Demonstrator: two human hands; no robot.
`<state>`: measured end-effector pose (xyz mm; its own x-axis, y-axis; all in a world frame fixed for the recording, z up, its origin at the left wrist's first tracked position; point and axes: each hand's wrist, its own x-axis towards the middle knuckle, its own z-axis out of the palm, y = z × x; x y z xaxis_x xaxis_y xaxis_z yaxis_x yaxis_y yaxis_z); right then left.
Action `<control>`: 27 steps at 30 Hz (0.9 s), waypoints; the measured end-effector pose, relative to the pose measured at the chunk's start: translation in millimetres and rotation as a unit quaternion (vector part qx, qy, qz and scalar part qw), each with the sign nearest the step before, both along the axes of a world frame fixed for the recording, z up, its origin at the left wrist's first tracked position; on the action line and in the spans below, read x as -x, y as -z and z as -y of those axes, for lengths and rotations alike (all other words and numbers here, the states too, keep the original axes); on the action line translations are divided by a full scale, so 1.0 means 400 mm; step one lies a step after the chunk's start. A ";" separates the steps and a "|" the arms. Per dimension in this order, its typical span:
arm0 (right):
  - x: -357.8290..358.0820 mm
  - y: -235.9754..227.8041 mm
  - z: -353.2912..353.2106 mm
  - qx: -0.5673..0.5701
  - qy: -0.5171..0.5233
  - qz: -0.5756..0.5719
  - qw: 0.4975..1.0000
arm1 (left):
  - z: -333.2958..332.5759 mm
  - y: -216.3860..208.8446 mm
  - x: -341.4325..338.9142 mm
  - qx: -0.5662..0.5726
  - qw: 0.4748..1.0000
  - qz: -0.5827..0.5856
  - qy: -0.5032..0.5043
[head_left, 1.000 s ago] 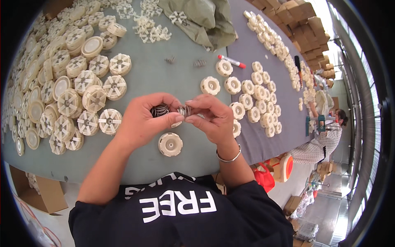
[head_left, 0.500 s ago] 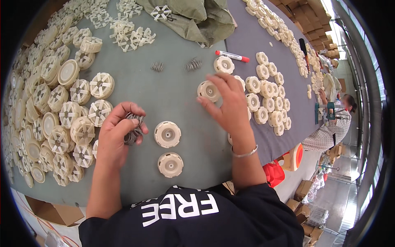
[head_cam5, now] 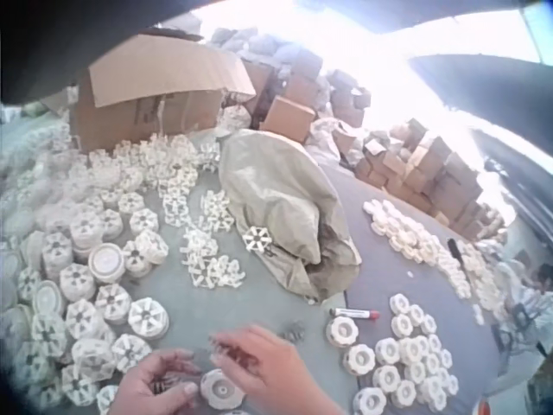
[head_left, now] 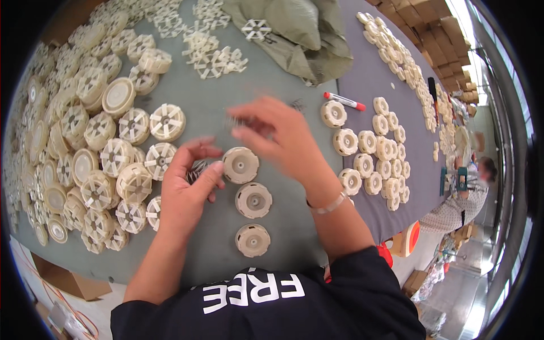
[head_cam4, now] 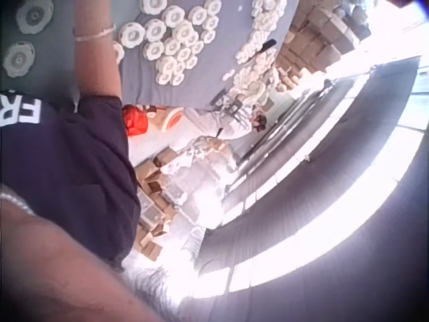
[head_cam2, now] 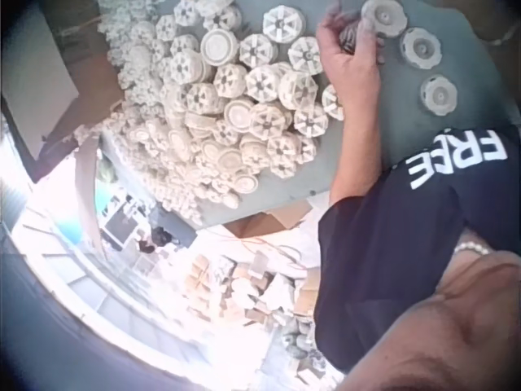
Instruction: The person assembles small white plastic components by hand. They pick up a circular plastic base, insert a metal spring into the center, and place a cross-shaped plastic piece on top. The person repeats this process for multiple units, stacking the finished assemblies on the table.
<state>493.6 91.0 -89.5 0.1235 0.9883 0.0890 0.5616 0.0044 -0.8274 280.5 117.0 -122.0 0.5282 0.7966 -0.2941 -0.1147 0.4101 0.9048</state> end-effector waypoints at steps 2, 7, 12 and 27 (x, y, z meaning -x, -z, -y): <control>0.025 -0.023 0.076 0.081 -0.042 -0.192 0.977 | 0.014 -0.036 -0.007 -0.032 0.999 0.027 0.001; 0.072 0.026 0.143 0.027 0.064 -0.480 0.875 | 0.032 -0.012 0.004 -0.087 0.996 0.015 0.028; 0.060 0.055 0.142 -0.119 -0.021 -0.299 0.947 | 0.015 -0.035 0.013 0.068 0.995 0.054 0.050; 0.072 0.034 0.156 -0.029 -0.002 -0.454 0.890 | -0.014 -0.040 0.019 -0.364 0.930 -0.004 0.056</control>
